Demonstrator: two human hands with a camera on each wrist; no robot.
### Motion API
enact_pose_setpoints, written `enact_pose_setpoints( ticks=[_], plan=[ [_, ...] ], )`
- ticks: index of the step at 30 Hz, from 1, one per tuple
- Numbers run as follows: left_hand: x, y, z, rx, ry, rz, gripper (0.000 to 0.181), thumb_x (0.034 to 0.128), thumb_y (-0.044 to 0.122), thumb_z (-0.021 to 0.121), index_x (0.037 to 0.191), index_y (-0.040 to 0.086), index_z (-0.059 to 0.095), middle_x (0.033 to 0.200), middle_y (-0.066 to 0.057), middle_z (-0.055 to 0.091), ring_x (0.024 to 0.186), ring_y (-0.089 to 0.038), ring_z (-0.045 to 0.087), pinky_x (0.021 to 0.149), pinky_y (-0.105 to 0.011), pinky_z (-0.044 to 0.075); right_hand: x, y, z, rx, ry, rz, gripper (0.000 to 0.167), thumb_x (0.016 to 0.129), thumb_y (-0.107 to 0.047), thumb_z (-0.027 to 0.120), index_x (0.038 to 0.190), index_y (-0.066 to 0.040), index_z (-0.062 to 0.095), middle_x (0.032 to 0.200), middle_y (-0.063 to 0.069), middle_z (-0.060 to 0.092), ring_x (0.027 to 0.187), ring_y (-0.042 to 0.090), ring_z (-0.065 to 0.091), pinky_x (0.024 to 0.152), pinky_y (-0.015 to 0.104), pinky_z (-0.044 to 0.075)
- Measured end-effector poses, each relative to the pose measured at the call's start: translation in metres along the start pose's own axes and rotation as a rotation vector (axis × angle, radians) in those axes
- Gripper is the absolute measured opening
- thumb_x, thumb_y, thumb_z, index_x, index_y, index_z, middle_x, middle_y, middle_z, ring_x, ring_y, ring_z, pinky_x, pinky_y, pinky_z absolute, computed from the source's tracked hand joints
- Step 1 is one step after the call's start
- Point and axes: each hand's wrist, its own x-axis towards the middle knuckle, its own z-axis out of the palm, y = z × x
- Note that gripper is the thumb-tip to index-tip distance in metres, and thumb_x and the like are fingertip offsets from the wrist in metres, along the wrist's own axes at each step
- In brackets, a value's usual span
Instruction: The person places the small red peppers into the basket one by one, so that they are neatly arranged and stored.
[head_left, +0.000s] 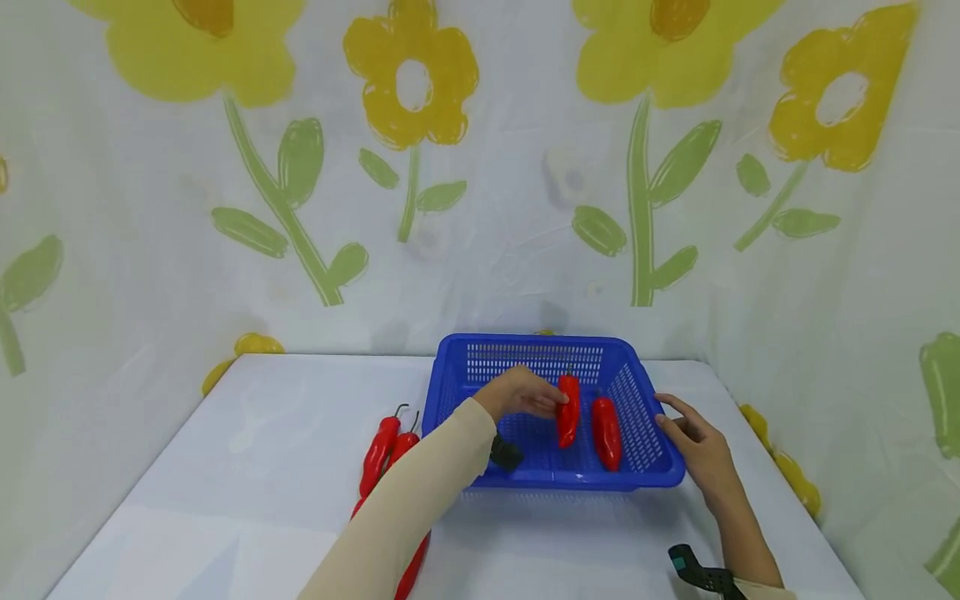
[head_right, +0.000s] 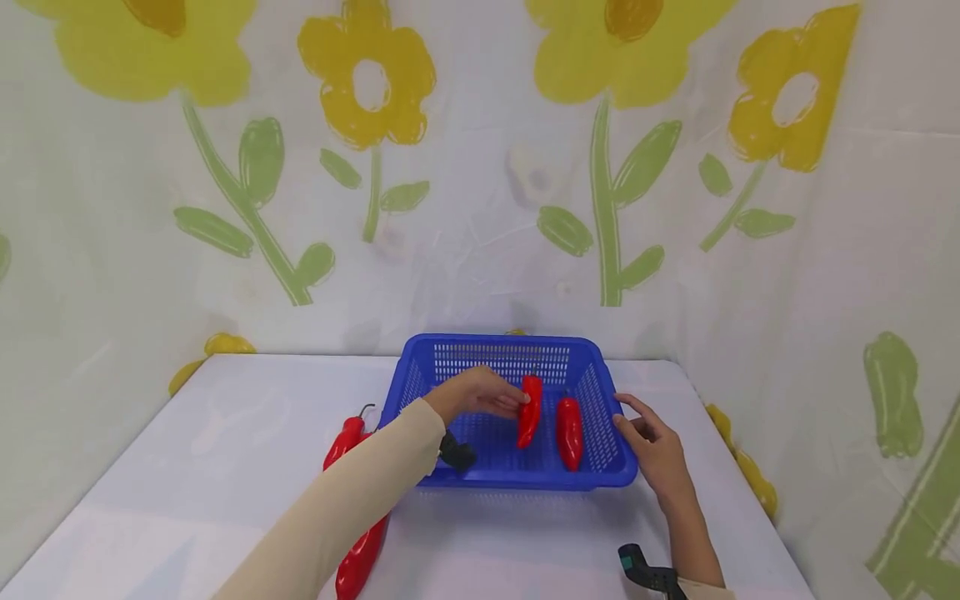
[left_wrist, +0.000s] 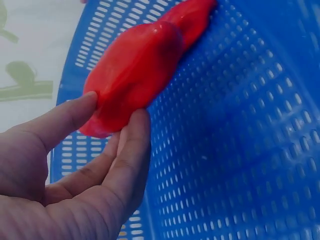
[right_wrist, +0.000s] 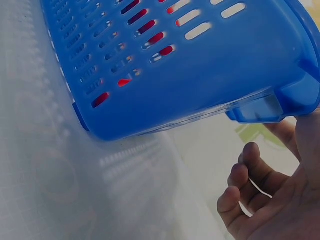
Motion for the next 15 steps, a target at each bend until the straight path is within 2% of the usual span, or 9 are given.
enact_pose_setpoints(
  ticks=[6,10,15],
  plan=[
    [0.01,-0.002,0.01,0.03,0.018,-0.021,0.022,0.0862,-0.005,0.074,0.106,-0.011,0.066,0.093,-0.02,0.071,0.095,-0.033,0.07,0.093,-0.044,0.055,0.0,0.0,0.0,0.013,0.005,-0.022,0.058,0.1,-0.052,0.055,0.149,-0.022,0.048,0.106,0.016,0.062,0.093,0.026,0.056,0.073,0.021,0.051],
    [0.013,-0.003,0.016,0.063,0.014,-0.031,0.022,0.0864,-0.007,0.073,0.106,-0.012,0.065,0.095,-0.021,0.071,0.099,-0.035,0.07,0.092,-0.044,0.055,-0.002,-0.001,0.0,0.026,0.005,-0.006,0.058,0.099,-0.051,0.056,0.149,-0.023,0.048,0.107,0.017,0.062,0.094,0.027,0.057,0.074,0.019,0.052],
    [0.019,-0.003,0.023,0.083,0.002,-0.071,0.024,0.0874,-0.005,0.073,0.108,-0.011,0.062,0.092,-0.021,0.069,0.095,-0.034,0.07,0.092,-0.043,0.056,-0.004,-0.002,-0.001,0.028,0.003,0.011,0.058,0.099,-0.05,0.056,0.15,-0.023,0.048,0.108,0.017,0.062,0.095,0.027,0.057,0.074,0.018,0.051]
  ],
)
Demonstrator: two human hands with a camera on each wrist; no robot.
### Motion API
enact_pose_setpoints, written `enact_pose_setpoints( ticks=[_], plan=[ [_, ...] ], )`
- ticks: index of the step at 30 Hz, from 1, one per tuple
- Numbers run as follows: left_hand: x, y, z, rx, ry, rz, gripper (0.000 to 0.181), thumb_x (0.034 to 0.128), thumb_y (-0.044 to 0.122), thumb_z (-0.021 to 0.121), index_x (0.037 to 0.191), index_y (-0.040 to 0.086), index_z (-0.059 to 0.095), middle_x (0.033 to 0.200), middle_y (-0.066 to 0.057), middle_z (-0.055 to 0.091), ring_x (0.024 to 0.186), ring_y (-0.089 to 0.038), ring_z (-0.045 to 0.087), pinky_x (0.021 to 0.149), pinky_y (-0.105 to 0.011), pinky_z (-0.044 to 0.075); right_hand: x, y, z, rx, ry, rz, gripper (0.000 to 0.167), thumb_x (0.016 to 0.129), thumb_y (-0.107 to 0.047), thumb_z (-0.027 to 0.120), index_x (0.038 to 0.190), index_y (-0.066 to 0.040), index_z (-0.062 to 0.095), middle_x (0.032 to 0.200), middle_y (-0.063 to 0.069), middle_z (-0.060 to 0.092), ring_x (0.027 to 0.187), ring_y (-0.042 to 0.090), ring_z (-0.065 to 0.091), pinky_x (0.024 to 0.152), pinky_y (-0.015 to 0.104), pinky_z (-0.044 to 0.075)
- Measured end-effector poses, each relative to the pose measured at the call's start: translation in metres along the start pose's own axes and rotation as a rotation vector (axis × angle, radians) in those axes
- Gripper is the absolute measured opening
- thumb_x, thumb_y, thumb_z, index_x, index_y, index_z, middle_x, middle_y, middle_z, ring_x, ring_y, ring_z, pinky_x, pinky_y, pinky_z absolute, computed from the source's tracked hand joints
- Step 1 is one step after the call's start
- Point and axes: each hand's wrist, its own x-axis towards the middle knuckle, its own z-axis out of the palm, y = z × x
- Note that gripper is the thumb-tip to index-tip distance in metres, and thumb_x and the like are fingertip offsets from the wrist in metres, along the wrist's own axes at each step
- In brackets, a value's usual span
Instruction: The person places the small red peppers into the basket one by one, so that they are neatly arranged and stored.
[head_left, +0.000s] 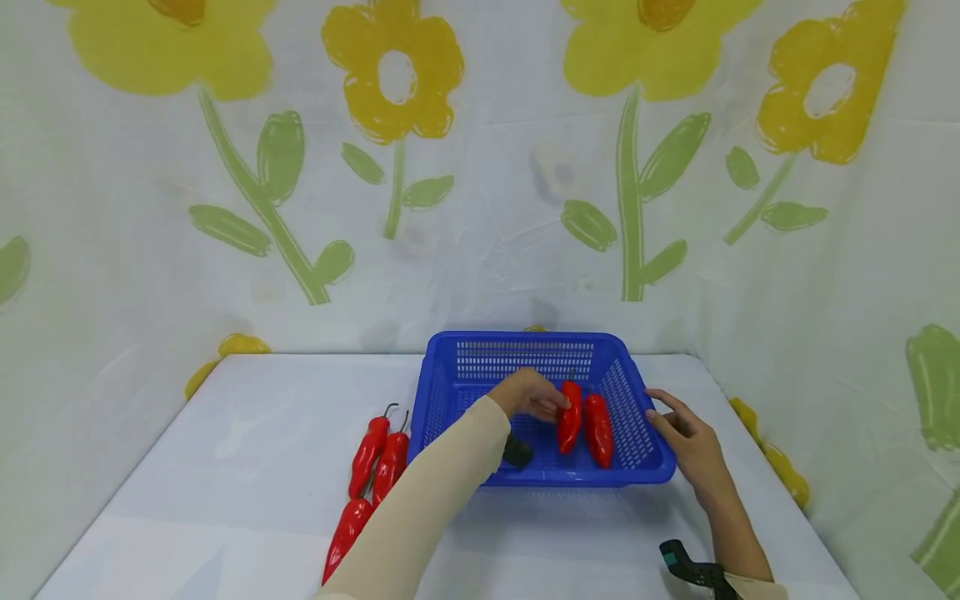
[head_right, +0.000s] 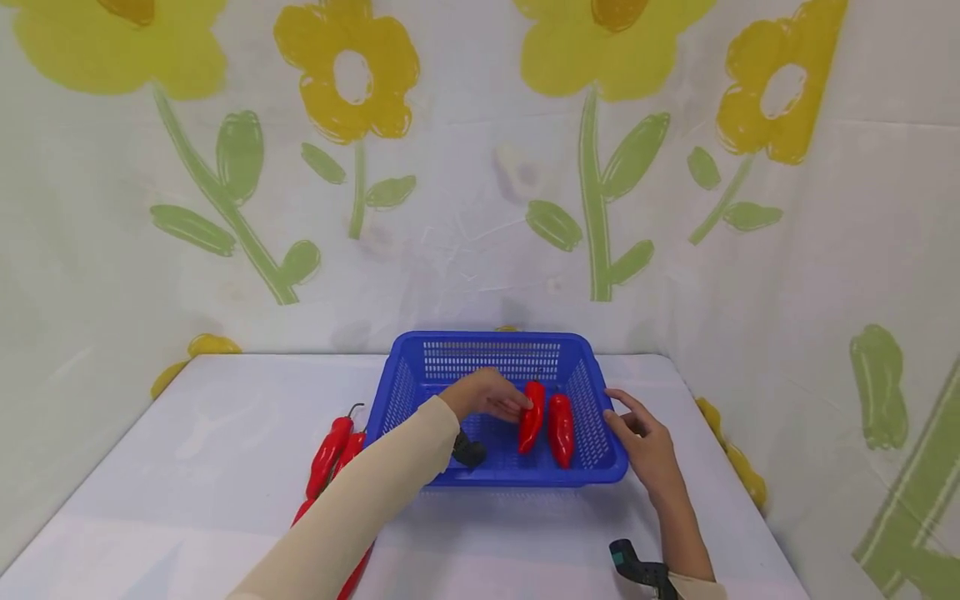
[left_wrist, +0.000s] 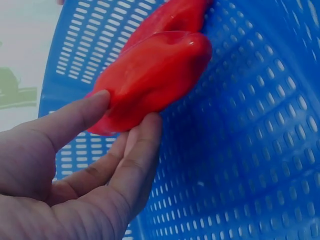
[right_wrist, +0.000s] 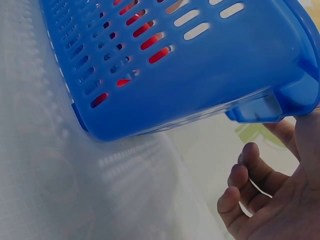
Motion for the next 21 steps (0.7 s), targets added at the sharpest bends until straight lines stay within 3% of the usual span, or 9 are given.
enact_pose_setpoints(
  ticks=[8,14,21],
  plan=[
    [0.008,0.003,0.006,0.025,-0.035,-0.074,0.032,0.0894,-0.006,0.07,0.119,-0.013,0.059,0.094,-0.021,0.064,0.105,-0.035,0.066,0.096,-0.042,0.054,0.002,0.001,0.0,0.001,0.004,-0.021,0.057,0.099,-0.051,0.056,0.149,-0.022,0.049,0.106,0.016,0.062,0.094,0.027,0.057,0.074,0.02,0.051],
    [0.012,0.001,0.013,0.023,0.012,-0.073,0.029,0.0882,-0.01,0.068,0.115,-0.015,0.058,0.094,-0.022,0.063,0.11,-0.038,0.065,0.095,-0.042,0.054,0.003,0.003,0.005,0.026,-0.005,-0.017,0.057,0.099,-0.051,0.057,0.149,-0.024,0.049,0.108,0.017,0.062,0.096,0.028,0.058,0.076,0.019,0.052],
    [0.011,0.002,0.022,0.046,0.108,-0.078,0.035,0.0872,-0.004,0.074,0.116,-0.013,0.057,0.099,-0.025,0.064,0.105,-0.038,0.067,0.092,-0.042,0.056,0.005,0.005,0.0,0.022,-0.011,-0.018,0.057,0.099,-0.051,0.057,0.148,-0.024,0.05,0.109,0.017,0.062,0.096,0.028,0.058,0.075,0.022,0.052]
  ],
)
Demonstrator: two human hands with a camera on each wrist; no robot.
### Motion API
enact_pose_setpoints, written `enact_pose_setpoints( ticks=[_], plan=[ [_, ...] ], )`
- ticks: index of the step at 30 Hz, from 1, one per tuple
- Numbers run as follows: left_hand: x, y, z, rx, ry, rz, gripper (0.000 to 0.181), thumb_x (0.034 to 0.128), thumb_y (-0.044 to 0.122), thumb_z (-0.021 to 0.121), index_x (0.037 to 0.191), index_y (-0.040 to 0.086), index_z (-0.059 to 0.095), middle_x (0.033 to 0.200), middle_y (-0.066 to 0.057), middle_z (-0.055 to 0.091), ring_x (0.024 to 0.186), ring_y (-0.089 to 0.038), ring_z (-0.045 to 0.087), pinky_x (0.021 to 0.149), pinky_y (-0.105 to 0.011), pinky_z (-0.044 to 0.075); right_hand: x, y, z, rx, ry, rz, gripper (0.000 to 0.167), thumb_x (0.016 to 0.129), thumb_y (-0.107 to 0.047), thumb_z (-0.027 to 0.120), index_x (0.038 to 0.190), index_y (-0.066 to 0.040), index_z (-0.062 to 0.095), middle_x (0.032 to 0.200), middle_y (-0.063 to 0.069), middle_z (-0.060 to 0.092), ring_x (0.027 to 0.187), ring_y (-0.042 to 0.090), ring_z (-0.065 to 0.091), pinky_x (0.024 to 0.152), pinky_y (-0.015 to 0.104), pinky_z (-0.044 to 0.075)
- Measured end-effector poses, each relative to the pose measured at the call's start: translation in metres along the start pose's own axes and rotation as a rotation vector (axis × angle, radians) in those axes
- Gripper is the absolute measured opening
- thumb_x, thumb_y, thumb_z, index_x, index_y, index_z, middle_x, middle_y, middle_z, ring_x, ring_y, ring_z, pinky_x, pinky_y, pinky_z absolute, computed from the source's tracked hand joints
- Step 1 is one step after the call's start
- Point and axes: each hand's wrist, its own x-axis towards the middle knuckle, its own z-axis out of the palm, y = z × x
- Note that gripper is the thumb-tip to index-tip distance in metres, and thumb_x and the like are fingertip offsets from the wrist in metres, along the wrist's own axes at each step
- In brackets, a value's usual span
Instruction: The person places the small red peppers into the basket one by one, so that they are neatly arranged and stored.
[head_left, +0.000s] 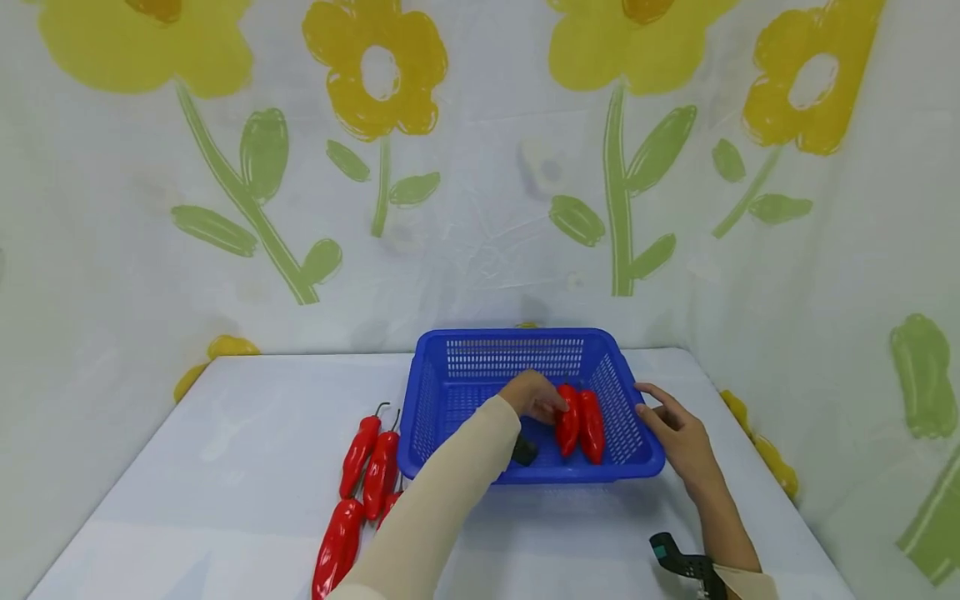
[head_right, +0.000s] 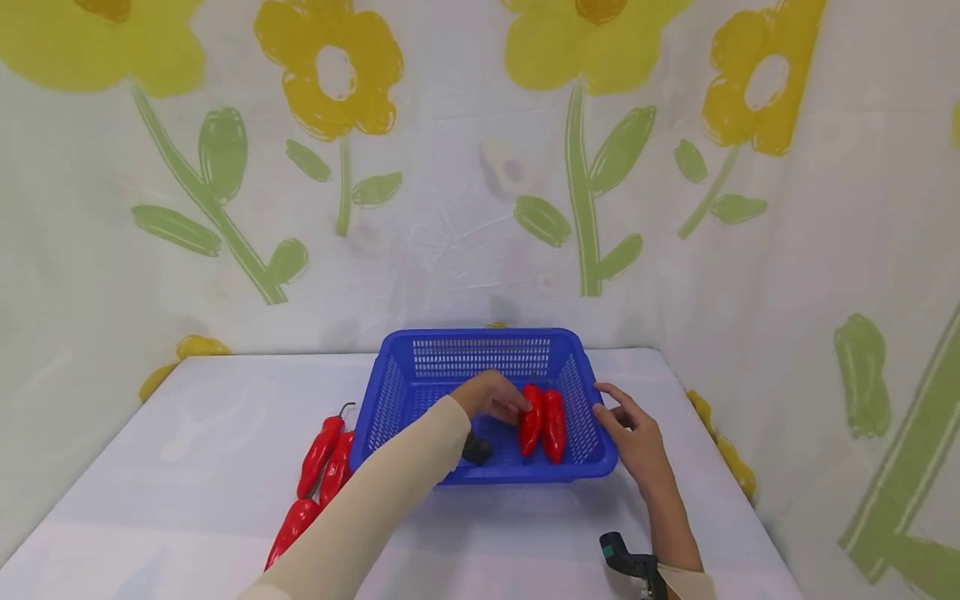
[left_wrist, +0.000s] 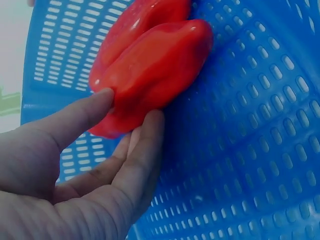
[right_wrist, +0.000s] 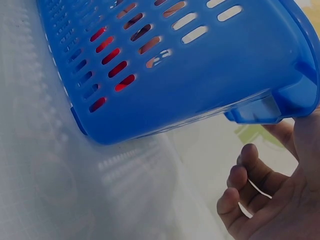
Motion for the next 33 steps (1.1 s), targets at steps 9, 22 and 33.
enact_pose_setpoints(
  ticks=[9,22,33],
  plan=[
    [-0.01,0.011,0.002,0.003,0.107,0.034,0.027,0.087,0.0,0.075,0.107,-0.01,0.059,0.1,-0.025,0.065,0.101,-0.038,0.068,0.086,-0.042,0.058,0.0,-0.001,-0.003,0.004,-0.004,-0.01,0.057,0.099,-0.051,0.057,0.148,-0.024,0.05,0.108,0.017,0.063,0.093,0.027,0.059,0.074,0.024,0.053],
    [-0.042,0.014,-0.02,-0.046,0.024,0.225,0.046,0.0873,0.001,0.074,0.125,-0.013,0.052,0.113,-0.03,0.066,0.104,-0.04,0.068,0.091,-0.044,0.056,-0.001,-0.006,-0.002,-0.016,-0.014,-0.019,0.057,0.099,-0.051,0.056,0.148,-0.024,0.049,0.108,0.017,0.063,0.094,0.027,0.059,0.073,0.024,0.052],
    [-0.058,-0.007,-0.057,-0.135,-0.136,0.304,0.029,0.0893,0.002,0.073,0.113,-0.014,0.064,0.097,-0.02,0.071,0.088,-0.029,0.072,0.093,-0.045,0.055,-0.001,0.0,-0.001,-0.026,-0.014,-0.023,0.06,0.099,-0.053,0.055,0.149,-0.022,0.047,0.109,0.019,0.063,0.093,0.028,0.059,0.073,0.024,0.052]
  ],
)
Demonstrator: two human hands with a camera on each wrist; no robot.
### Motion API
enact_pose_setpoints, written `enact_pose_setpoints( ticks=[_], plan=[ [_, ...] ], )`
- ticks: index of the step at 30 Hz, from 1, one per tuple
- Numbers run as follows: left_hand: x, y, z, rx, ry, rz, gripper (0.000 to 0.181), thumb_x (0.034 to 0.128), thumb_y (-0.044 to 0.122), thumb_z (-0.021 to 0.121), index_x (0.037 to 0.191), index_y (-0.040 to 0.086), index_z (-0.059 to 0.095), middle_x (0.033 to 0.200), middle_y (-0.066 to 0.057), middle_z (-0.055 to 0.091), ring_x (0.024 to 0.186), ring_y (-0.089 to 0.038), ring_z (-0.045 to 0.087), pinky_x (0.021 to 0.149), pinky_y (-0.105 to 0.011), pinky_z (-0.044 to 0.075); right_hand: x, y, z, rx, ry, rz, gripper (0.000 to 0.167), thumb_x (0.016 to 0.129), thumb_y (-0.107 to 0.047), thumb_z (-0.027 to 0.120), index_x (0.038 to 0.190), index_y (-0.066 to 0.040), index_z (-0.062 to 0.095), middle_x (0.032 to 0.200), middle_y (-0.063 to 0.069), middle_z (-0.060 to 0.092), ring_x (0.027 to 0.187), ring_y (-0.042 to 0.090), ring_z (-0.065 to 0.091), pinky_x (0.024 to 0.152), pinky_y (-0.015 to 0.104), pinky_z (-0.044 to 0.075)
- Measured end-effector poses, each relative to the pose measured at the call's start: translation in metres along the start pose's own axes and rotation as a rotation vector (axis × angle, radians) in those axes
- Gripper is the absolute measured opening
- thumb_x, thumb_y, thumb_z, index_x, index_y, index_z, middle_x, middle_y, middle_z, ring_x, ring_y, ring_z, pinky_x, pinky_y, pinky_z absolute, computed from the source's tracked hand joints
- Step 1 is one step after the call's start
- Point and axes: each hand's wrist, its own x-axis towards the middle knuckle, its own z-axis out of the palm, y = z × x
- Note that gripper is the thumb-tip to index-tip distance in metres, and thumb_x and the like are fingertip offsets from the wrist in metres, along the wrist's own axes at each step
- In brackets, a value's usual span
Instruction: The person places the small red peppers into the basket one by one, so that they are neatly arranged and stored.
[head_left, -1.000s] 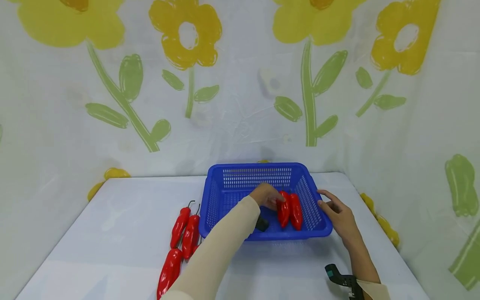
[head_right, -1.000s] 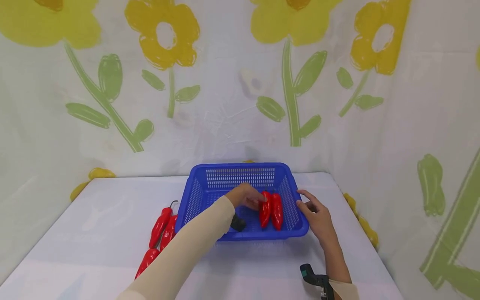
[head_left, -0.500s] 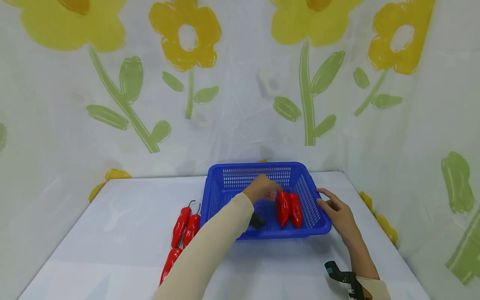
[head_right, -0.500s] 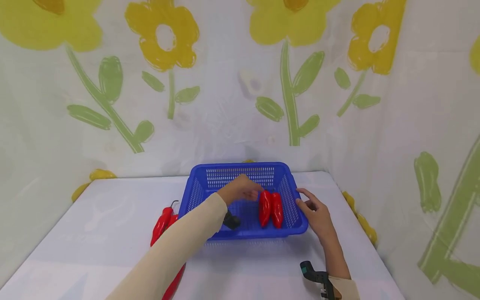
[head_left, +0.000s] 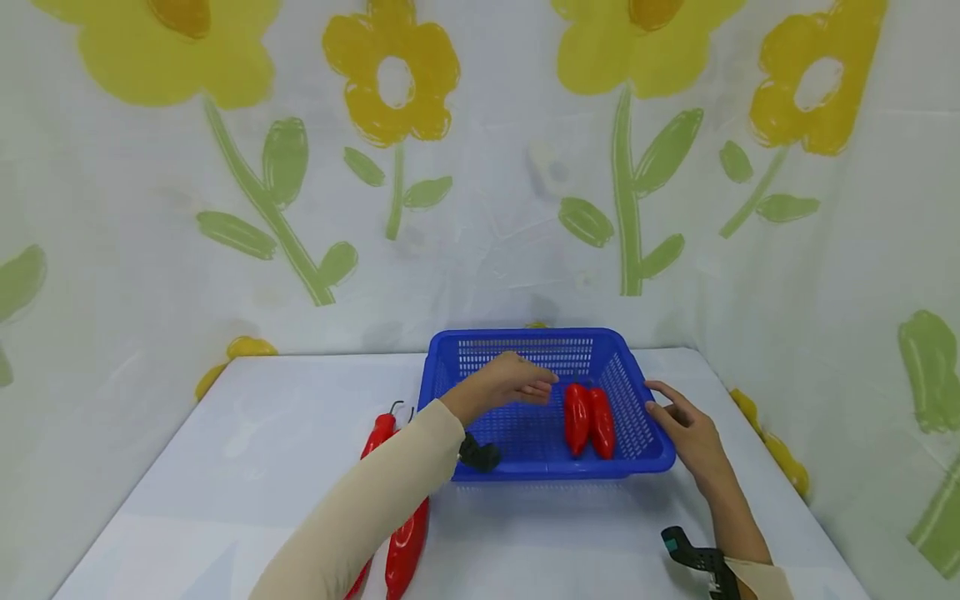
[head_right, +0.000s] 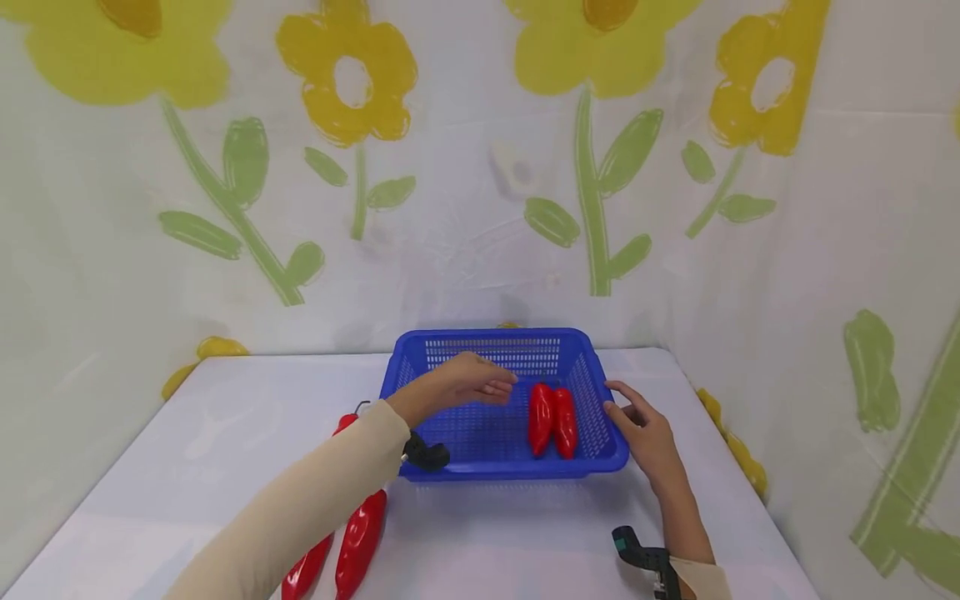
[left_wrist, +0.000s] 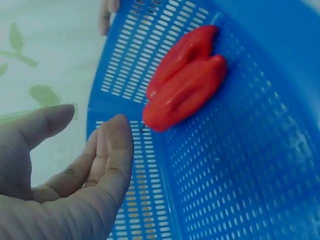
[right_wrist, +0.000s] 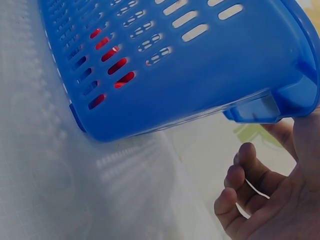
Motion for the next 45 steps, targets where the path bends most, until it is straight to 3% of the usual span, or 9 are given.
enact_pose_setpoints(
  ticks=[7,21,28,35,45],
  plan=[
    [-0.028,-0.003,-0.025,-0.005,-0.051,0.063,0.03,0.0929,0.005,0.07,0.116,-0.013,0.064,0.103,-0.019,0.07,0.093,-0.027,0.071,0.093,-0.043,0.055,-0.002,-0.001,0.0,-0.004,0.002,0.015,0.06,0.099,-0.053,0.054,0.15,-0.022,0.046,0.108,0.02,0.062,0.092,0.029,0.059,0.071,0.023,0.053],
    [-0.068,-0.01,-0.072,-0.002,-0.036,0.15,0.036,0.0959,0.01,0.067,0.124,-0.011,0.06,0.116,-0.02,0.066,0.103,-0.026,0.068,0.098,-0.04,0.052,-0.001,-0.002,-0.002,-0.018,0.002,0.005,0.061,0.1,-0.053,0.053,0.151,-0.02,0.045,0.11,0.02,0.061,0.092,0.029,0.058,0.069,0.021,0.053],
    [-0.084,-0.024,-0.1,-0.03,0.046,0.151,0.032,0.0973,0.011,0.066,0.122,-0.009,0.063,0.117,-0.018,0.067,0.104,-0.026,0.068,0.098,-0.04,0.053,-0.002,-0.004,-0.001,-0.03,-0.012,0.004,0.062,0.1,-0.053,0.052,0.152,-0.02,0.044,0.112,0.02,0.062,0.094,0.029,0.058,0.071,0.021,0.052],
    [-0.095,-0.035,-0.123,-0.014,0.11,0.145,0.046,0.0968,0.018,0.067,0.131,-0.011,0.056,0.121,-0.022,0.064,0.111,-0.032,0.065,0.1,-0.041,0.051,-0.002,-0.004,-0.004,-0.051,-0.003,0.014,0.062,0.1,-0.054,0.051,0.153,-0.021,0.043,0.112,0.019,0.061,0.093,0.027,0.057,0.07,0.024,0.049],
    [-0.112,-0.057,-0.154,-0.015,0.206,0.144,0.038,0.0986,0.018,0.064,0.126,-0.009,0.06,0.121,-0.022,0.064,0.114,-0.036,0.063,0.104,-0.049,0.046,-0.003,-0.007,-0.002,-0.041,-0.009,0.025,0.063,0.1,-0.054,0.052,0.152,-0.02,0.043,0.11,0.018,0.061,0.088,0.023,0.058,0.068,0.023,0.05]
  ],
)
